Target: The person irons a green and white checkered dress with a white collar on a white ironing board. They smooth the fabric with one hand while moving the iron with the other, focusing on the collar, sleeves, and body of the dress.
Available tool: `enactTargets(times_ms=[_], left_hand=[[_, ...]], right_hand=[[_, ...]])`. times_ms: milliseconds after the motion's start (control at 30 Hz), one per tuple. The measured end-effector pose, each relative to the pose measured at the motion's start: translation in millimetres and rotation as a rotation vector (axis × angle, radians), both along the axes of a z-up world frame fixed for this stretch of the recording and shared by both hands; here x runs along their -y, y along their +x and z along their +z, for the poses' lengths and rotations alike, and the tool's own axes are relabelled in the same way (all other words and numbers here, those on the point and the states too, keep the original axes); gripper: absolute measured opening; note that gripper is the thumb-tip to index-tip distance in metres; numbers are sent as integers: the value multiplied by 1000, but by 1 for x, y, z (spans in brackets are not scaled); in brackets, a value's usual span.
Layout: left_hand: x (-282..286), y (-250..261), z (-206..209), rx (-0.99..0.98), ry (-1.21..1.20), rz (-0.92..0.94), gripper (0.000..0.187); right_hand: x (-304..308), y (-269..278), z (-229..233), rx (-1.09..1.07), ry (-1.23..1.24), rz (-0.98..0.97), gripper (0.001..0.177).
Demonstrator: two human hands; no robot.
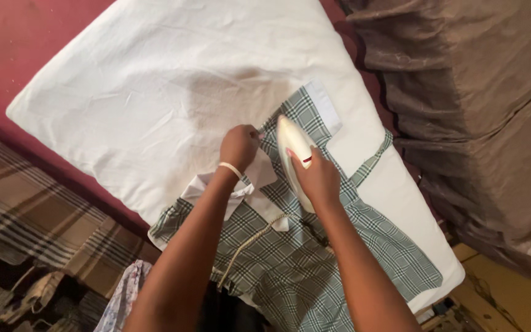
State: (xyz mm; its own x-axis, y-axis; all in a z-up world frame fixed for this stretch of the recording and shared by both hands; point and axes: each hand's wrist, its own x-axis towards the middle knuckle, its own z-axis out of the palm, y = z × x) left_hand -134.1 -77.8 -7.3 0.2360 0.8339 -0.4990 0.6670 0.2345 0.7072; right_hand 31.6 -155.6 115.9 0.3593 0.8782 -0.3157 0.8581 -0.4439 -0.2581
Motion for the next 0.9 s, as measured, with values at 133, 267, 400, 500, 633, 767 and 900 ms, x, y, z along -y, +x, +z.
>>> enactTargets(times_ms=[133,267,400,500,633,767,900], left_hand=[[-11,-10,-14,-19,38,-126,25],[-65,35,-20,-64,634,-231,19],[-102,115,-21,-97,582,-342,33],[-109,143,-24,-59,499,-403,29],[-130,151,-29,73,292,-486,23],[-129,145,-35,259,322,-359,2],[-113,104,-34,92,696,-229,24]], right_hand=[[-5,-5,7,-17,-122,-38,62],[-7,-10,8,-22,-110,-73,64],[-7,-8,-2,0,-92,-29,66],[-6,-11,-9,-2,-58,-128,65],[-9,-8,-7,-1,-46,-145,64],[-24,-11,-6,-11,-79,-215,61],[-41,-6,0,-78,-160,-331,63]])
